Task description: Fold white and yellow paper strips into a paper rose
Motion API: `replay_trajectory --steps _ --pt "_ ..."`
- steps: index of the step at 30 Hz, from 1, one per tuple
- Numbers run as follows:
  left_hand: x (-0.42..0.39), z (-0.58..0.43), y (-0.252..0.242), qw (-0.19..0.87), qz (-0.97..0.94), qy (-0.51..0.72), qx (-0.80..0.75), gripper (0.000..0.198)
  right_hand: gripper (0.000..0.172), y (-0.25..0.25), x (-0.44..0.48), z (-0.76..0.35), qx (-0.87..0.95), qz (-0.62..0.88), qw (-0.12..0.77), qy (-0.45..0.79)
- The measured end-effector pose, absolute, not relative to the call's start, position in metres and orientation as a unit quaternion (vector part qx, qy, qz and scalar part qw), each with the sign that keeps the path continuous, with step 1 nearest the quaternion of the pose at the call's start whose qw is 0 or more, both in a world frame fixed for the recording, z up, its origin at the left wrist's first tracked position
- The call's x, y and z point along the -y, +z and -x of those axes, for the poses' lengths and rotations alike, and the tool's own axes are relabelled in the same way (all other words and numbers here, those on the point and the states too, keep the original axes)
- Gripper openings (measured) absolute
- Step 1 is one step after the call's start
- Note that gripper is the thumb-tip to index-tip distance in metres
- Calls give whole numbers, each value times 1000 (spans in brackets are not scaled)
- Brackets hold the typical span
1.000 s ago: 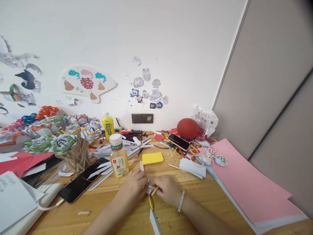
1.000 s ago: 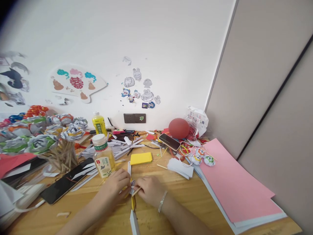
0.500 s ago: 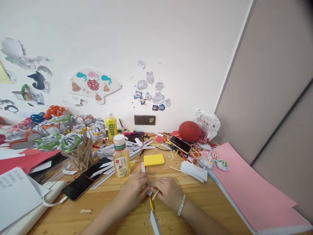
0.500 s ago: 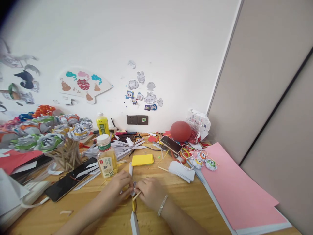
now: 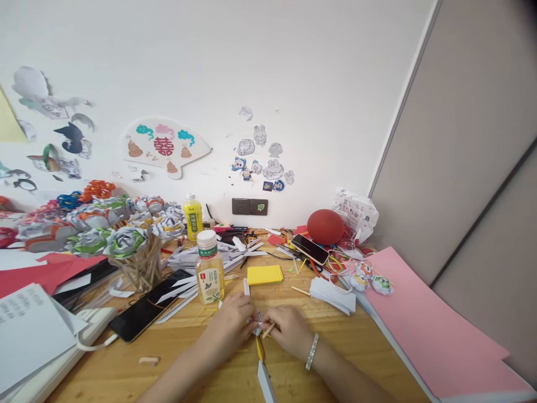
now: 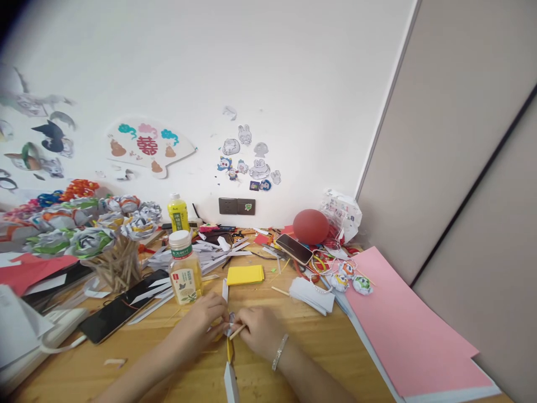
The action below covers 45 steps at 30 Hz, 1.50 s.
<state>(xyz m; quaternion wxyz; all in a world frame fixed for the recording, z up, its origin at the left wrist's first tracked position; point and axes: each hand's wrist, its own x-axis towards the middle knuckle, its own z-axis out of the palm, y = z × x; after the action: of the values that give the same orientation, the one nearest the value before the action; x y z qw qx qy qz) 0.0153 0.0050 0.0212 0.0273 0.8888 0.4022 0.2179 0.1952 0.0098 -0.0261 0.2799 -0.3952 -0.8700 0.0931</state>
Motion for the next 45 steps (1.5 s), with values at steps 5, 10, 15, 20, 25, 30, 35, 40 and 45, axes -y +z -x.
replay_trajectory --steps 5,10,15,20,25,30,35,40,45 --pt "-2 -16 24 0 -893 213 -397 9 8 -24 -8 -195 878 393 269 53" --pt "-3 -17 22 -41 -902 211 -375 8 12 -23 -7 -195 883 388 261 22" --pt "-6 -17 17 -52 -907 208 -362 6 13 -22 -7 -195 886 383 260 14" --pt "-5 -18 18 -61 -909 211 -355 9 16 -21 -6 -195 885 383 264 19" --pt "-4 -19 19 -60 -908 211 -356 10 14 -23 -6 -194 880 389 271 38" --pt "-4 -15 24 -37 -905 203 -373 7 11 -24 -8 -195 874 394 275 70" --pt "-5 -8 29 -7 -903 189 -385 9 4 -24 -10 -199 878 386 267 91" --pt "-5 -9 28 -9 -902 188 -389 8 3 -24 -9 -197 872 404 269 66" --pt "-3 -14 28 -18 -903 194 -384 12 4 -23 -7 -195 876 407 259 22"
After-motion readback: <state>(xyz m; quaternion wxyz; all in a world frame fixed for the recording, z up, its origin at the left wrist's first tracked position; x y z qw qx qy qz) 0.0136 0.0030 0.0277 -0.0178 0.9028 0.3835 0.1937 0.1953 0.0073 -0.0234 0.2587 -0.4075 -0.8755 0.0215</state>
